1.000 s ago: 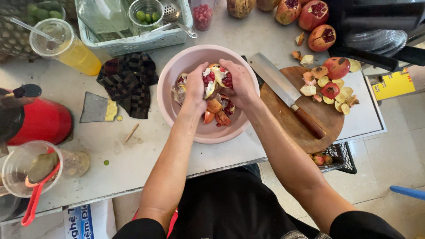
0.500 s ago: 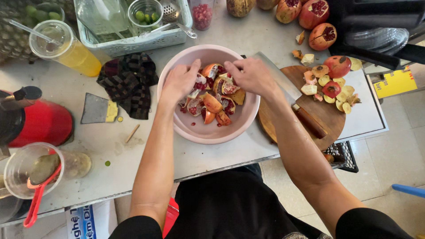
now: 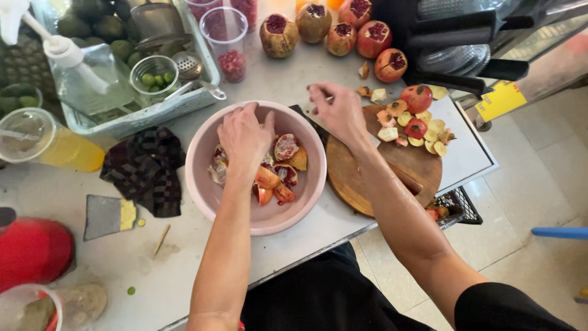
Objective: The person uses a knife to score and cut pomegranates on a wooden cutting board, then separates the arils from the rind by hand into a pink bowl. The process is repeated for multiple pomegranates, with peels and seeds accumulating in the bowl and on the board.
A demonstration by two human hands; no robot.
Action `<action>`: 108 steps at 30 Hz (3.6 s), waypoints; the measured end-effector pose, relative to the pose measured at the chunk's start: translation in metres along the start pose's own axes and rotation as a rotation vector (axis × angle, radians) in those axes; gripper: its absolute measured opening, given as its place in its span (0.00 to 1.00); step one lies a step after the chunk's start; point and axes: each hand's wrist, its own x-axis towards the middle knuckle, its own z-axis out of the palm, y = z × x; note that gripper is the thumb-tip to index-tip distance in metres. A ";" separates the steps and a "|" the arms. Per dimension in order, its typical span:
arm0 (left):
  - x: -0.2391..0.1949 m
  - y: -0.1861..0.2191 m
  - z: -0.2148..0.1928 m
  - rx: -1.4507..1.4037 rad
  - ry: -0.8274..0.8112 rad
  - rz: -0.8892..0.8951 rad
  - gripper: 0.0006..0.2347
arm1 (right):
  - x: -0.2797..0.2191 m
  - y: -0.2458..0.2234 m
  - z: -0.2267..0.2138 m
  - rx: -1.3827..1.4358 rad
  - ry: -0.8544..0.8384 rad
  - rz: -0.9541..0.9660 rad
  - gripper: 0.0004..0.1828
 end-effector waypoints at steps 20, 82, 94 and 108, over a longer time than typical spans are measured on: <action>-0.004 0.097 0.072 -0.702 -0.257 0.207 0.15 | -0.004 0.166 -0.132 -0.536 0.696 0.399 0.29; 0.019 0.177 0.131 -1.640 -0.260 -0.670 0.17 | -0.117 -0.005 -0.169 -0.127 -0.063 -0.019 0.23; 0.030 0.176 0.161 -1.602 -0.080 -0.561 0.18 | -0.107 -0.007 -0.162 -0.281 0.011 -0.052 0.22; 0.059 0.181 0.132 -1.498 -0.013 -0.589 0.18 | -0.109 -0.006 -0.170 -0.212 -0.039 -0.006 0.24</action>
